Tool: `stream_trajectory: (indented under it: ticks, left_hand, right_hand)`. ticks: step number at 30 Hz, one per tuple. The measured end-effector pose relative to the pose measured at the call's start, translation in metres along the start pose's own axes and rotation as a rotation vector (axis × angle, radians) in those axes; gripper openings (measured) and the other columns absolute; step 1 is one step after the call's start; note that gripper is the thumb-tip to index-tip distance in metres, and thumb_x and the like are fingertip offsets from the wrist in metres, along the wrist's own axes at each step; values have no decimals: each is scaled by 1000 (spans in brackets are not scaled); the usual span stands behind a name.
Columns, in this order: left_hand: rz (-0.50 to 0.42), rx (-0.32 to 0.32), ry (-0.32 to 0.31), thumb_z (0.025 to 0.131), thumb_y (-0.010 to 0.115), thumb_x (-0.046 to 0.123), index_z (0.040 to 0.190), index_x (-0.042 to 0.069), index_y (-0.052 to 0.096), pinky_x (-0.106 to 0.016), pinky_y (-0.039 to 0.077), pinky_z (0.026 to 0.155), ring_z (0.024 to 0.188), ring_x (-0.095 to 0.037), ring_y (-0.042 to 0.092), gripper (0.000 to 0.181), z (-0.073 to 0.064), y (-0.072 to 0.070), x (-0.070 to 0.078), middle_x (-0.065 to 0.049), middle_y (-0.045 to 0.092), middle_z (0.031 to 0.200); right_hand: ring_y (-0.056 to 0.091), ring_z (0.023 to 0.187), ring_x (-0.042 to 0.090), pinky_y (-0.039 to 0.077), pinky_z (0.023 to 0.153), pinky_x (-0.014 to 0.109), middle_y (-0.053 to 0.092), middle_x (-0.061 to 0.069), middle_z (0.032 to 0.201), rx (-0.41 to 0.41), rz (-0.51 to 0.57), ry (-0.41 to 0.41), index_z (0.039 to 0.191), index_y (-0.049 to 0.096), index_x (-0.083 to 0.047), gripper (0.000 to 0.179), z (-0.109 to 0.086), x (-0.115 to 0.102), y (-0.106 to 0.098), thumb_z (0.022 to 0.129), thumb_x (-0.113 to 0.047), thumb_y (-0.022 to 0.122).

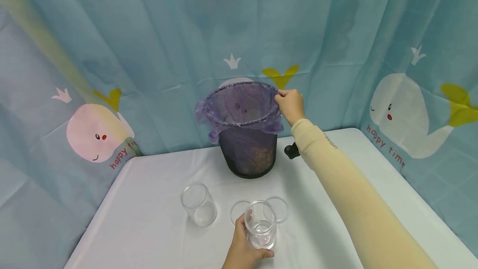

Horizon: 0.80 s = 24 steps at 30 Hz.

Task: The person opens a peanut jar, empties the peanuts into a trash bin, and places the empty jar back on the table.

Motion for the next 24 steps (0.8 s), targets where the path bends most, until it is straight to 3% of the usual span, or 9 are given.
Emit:
stream_trajectory:
  ticks: [3, 7, 13, 15, 18, 21, 24]
  left_hand:
    - [96, -87, 11, 63, 93, 16, 151, -1, 22, -73, 28, 111, 140, -55, 33, 114, 0, -16, 9, -30, 33, 153]
    - [280, -143, 138, 74, 84, 9, 147, -7, 30, -65, 36, 109, 136, -51, 41, 93, 2, -53, 39, -29, 40, 148]
    - [409, 15, 404, 83, 74, -4, 136, -6, 50, -47, 48, 107, 126, -35, 57, 58, 17, -110, 100, -18, 60, 134]
    - [451, 41, 442, 86, 71, -4, 137, -6, 50, -45, 48, 108, 127, -34, 57, 56, 26, -126, 115, -18, 60, 135]
    - [525, 19, 443, 90, 68, -1, 139, -7, 48, -49, 47, 109, 129, -38, 55, 54, 40, -147, 130, -21, 57, 139]
    - [577, -37, 363, 95, 64, 7, 144, -5, 44, -54, 44, 111, 134, -41, 50, 54, 58, -165, 136, -23, 51, 145]
    - [611, -61, 292, 99, 60, 15, 148, -1, 39, -59, 41, 112, 137, -45, 44, 56, 78, -182, 137, -24, 46, 150]
  right_hand:
    - [30, 40, 7, 30, 43, 20, 64, 16, 134, -20, -10, -4, 136, 59, -6, 39, 2, 0, 3, 99, -17, 51]
    - [37, 47, 5, 36, 52, 19, 61, 16, 138, -69, 5, -11, 139, 56, -6, 42, 4, 2, 5, 102, -24, 54]
    - [47, 60, 5, 47, 63, 20, 55, 13, 146, -151, 114, 38, 144, 51, -9, 48, 6, 9, 2, 102, -31, 56]
    - [56, 73, 8, 53, 70, 22, 53, 12, 148, -181, 130, 46, 145, 50, -10, 50, 6, 10, 1, 102, -33, 56]
    - [63, 104, 19, 59, 87, 31, 48, 11, 152, -230, 154, 47, 146, 49, -11, 51, 6, 14, -1, 102, -36, 55]
    - [53, 132, 27, 55, 102, 41, 46, 11, 154, -281, 191, 43, 145, 50, -9, 52, 6, 19, -4, 102, -38, 54]
    - [48, 139, 30, 50, 108, 45, 47, 13, 153, -328, 214, 49, 144, 52, -8, 53, 6, 27, -11, 102, -40, 53]
Point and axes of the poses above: each hand's wrist, its own z-axis towards the middle knuckle, its own y-axis out of the palm, x = y × z, the point moved 5 cm from there along z, towards the middle knuckle
